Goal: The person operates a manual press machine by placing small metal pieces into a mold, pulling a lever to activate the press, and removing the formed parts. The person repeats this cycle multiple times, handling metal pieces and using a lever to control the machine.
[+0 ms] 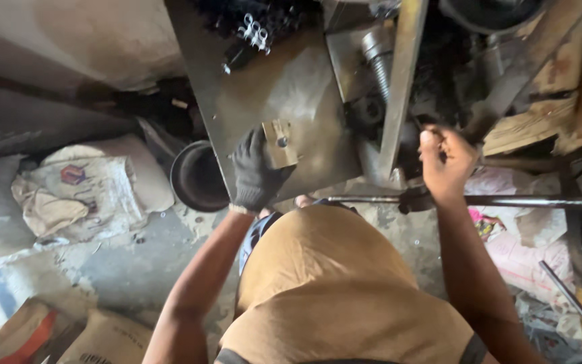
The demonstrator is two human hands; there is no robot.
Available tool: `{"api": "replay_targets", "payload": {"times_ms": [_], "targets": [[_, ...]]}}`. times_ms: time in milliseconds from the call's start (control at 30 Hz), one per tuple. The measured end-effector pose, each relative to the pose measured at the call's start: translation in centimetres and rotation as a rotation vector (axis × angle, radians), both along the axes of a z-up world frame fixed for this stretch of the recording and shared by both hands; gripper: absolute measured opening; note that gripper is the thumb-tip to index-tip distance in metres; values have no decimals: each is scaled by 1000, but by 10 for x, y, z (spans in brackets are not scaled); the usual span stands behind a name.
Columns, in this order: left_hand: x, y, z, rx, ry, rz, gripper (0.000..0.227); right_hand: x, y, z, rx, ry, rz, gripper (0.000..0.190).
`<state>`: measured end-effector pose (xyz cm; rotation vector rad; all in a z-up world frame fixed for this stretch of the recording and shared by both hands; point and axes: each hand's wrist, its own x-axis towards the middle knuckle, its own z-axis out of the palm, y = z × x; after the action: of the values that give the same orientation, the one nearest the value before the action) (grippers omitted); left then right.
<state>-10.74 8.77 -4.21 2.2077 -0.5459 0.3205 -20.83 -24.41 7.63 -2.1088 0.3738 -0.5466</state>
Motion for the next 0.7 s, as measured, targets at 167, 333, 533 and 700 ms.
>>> {"api": "replay_targets", "payload": {"times_ms": [167, 333, 533, 700], "targets": [[24, -9, -11, -60, 74, -82, 116, 0, -1, 0, -131, 55, 16, 13], [32, -24, 21, -262, 449, 1, 99, 4, 1, 4, -160, 56, -27, 14], [46, -42, 82, -976, 902, -150, 67, 5, 2, 3, -102, 12, -66, 16], [44, -47, 110, 154, 148, -159, 107, 2, -1, 2, -116, 23, -69, 17]]}}
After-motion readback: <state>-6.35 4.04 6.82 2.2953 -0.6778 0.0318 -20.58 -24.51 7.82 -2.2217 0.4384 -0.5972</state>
